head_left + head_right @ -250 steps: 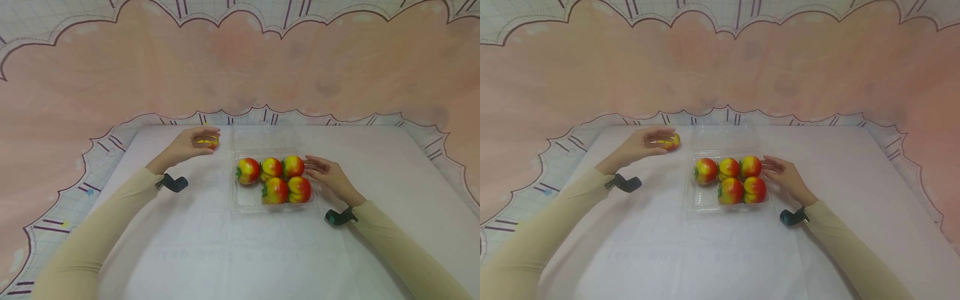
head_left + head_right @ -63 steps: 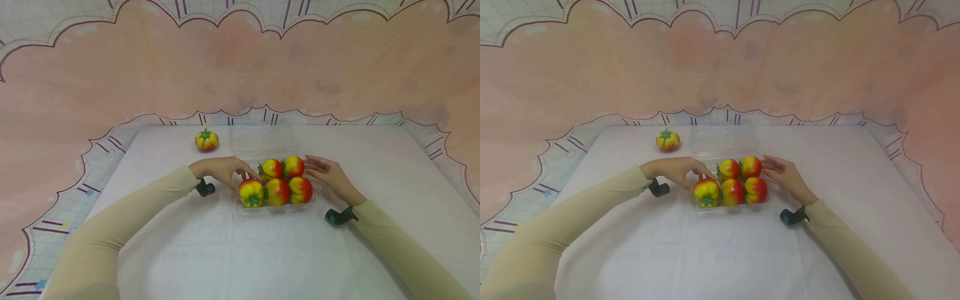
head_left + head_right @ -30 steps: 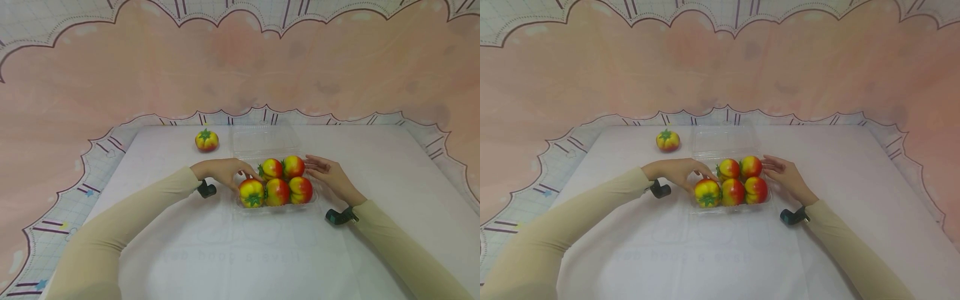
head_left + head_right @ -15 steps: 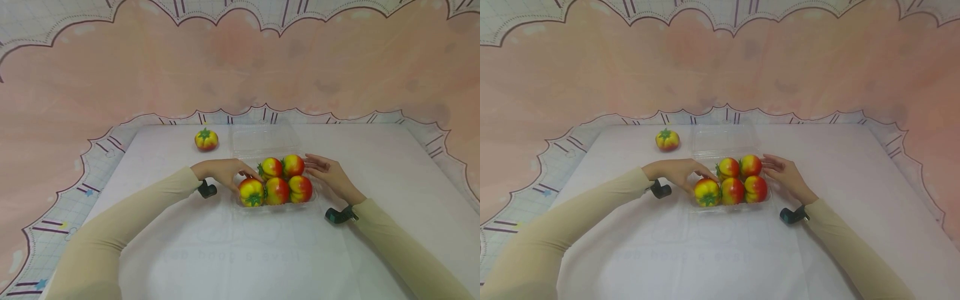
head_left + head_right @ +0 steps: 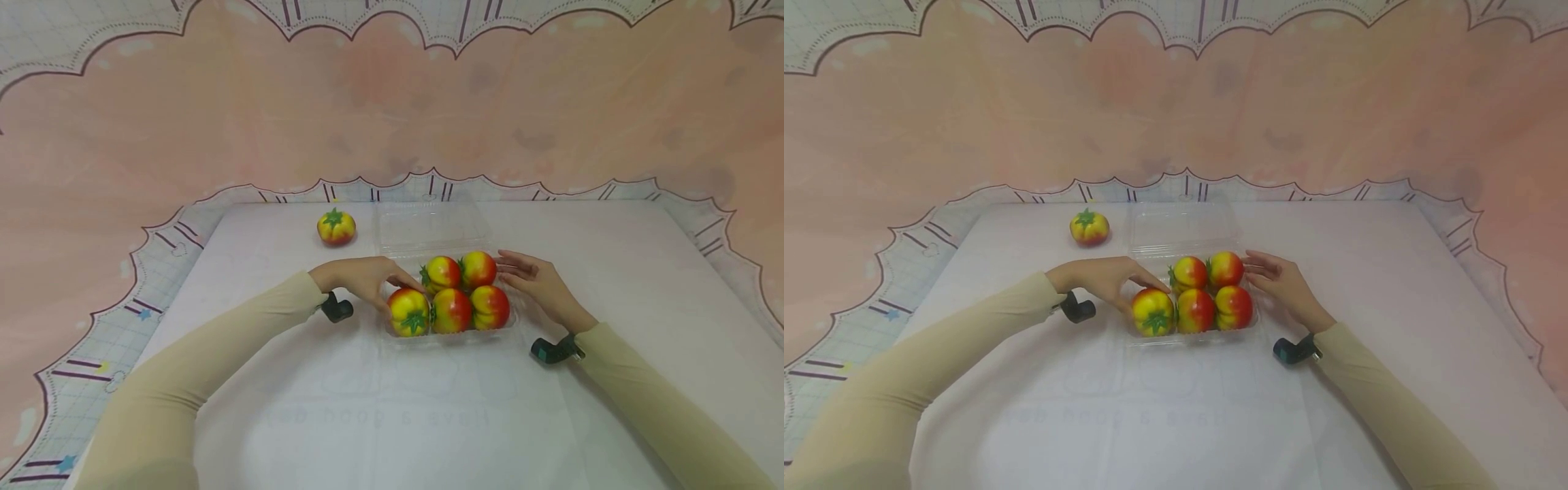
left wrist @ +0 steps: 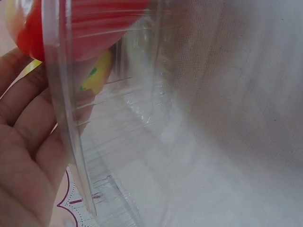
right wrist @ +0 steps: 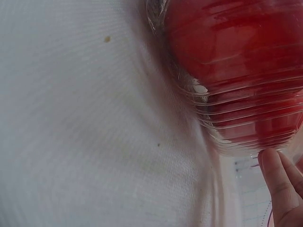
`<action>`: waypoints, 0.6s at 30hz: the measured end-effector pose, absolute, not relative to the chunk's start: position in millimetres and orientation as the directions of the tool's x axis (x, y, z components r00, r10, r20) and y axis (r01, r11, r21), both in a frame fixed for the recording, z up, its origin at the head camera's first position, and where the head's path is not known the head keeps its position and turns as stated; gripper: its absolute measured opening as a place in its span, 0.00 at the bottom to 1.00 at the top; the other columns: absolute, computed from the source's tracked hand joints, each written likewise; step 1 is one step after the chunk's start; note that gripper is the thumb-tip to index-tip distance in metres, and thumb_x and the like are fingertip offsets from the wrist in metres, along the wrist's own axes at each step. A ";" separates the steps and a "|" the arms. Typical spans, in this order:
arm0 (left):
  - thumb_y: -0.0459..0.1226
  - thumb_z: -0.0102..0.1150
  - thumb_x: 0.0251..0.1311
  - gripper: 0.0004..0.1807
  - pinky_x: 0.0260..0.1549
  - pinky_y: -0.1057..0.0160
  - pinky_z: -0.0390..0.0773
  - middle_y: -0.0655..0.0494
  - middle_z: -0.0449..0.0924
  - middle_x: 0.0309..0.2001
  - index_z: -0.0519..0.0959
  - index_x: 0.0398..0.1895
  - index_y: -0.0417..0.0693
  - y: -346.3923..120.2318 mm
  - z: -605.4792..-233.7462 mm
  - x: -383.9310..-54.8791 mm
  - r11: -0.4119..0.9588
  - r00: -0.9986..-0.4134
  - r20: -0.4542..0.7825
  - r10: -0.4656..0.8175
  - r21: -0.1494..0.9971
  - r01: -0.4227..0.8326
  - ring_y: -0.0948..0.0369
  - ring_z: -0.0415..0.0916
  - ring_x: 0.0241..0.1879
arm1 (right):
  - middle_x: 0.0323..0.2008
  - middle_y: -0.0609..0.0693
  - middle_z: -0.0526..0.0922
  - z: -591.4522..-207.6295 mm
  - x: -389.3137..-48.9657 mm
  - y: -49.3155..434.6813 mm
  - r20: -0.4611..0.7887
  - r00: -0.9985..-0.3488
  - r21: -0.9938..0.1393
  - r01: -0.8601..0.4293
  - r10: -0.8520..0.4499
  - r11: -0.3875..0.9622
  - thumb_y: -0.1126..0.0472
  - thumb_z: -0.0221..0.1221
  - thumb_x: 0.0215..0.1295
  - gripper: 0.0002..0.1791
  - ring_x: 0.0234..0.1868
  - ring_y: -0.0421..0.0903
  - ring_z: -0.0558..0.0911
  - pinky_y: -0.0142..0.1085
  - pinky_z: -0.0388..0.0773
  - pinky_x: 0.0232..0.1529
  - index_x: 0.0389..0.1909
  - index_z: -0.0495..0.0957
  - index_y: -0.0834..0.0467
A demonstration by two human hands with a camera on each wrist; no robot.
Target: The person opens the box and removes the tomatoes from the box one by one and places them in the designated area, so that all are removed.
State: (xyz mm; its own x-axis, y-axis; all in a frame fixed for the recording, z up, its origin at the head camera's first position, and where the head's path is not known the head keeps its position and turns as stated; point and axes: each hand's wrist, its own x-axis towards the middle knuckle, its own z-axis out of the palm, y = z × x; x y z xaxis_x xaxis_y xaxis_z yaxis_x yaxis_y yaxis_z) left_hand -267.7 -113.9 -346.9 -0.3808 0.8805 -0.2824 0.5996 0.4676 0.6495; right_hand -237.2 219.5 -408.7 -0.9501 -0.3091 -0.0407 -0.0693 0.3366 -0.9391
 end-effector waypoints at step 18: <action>0.34 0.68 0.50 0.34 0.64 0.57 0.68 0.46 0.73 0.62 0.69 0.63 0.39 -123.9 -343.4 -266.9 0.436 -0.414 -0.221 0.883 0.712 0.551 0.53 0.70 0.62 | 0.64 0.64 0.69 -409.2 -237.1 219.7 -0.045 -0.950 -0.941 -0.064 -0.309 0.332 0.58 0.55 0.67 0.31 0.46 0.21 0.76 0.29 0.72 0.55 0.68 0.60 0.60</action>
State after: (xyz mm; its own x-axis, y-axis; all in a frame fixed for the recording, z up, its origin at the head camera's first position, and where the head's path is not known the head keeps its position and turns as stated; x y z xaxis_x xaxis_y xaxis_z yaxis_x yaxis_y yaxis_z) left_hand -266.9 -123.9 -343.4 -0.4135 0.8833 -0.2209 0.5510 0.4359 0.7116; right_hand -237.1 219.7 -409.2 -0.9500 -0.3089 -0.0448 -0.0637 0.3325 -0.9410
